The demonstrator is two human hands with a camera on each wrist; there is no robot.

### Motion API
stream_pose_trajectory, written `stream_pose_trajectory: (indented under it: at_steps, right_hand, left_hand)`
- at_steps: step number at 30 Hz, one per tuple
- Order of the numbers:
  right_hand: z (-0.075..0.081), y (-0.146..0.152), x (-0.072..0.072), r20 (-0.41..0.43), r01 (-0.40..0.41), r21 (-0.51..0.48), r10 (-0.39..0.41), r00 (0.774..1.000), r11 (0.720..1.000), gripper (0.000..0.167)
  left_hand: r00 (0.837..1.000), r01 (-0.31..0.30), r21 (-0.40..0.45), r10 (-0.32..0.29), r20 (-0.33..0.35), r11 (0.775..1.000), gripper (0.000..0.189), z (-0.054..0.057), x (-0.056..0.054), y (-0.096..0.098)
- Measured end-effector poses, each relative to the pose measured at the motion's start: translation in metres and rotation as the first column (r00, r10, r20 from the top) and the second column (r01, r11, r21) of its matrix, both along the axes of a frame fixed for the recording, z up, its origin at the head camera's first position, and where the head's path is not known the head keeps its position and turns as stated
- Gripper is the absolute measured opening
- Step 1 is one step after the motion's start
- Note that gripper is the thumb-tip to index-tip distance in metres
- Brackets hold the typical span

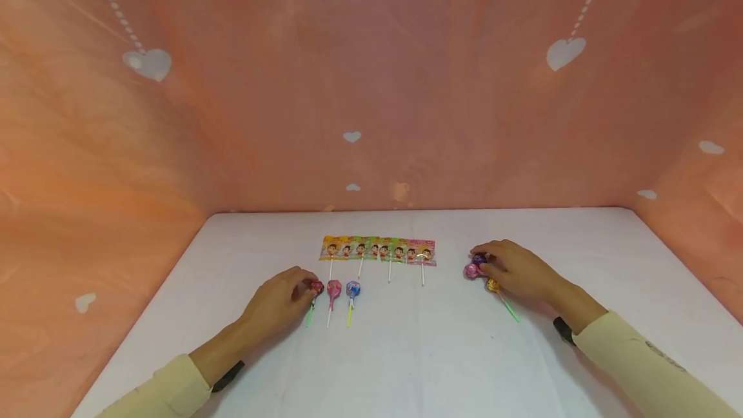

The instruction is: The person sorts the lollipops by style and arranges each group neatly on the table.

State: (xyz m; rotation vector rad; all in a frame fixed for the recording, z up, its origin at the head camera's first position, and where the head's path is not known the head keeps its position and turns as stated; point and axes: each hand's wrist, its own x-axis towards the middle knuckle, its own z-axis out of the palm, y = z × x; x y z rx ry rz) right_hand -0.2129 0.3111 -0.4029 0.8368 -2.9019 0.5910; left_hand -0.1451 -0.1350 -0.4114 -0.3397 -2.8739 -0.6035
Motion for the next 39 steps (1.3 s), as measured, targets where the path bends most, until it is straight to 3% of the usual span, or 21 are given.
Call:
stream_pose_trajectory:
  at_steps: [12, 23, 34, 39]
  right_hand:
    - [0.002, -0.002, -0.003, 0.01, 0.008, -0.017, -0.008, 1.0, 1.0, 0.032]
    - [0.006, -0.003, -0.003, 0.028, 0.127, -0.071, -0.126, 0.992, 0.989, 0.037]
    - [0.01, 0.001, -0.003, 0.027, 0.346, -0.147, -0.346, 0.938, 0.927, 0.038]
    - [0.011, 0.003, -0.003, 0.038, 0.397, -0.151, -0.396, 0.918, 0.905, 0.04]
  left_hand:
    - [1.0, -0.008, 0.012, 0.008, 0.017, 1.0, 0.015, -0.003, 0.002, -0.001]
    - [1.0, -0.002, 0.024, 0.002, 0.007, 1.0, 0.016, -0.002, 0.001, -0.001]
    - [1.0, 0.001, 0.019, -0.001, 0.003, 1.0, 0.016, 0.0, 0.0, -0.001]
    - [1.0, 0.002, 0.023, -0.002, 0.012, 1.0, 0.015, 0.0, 0.0, -0.001]
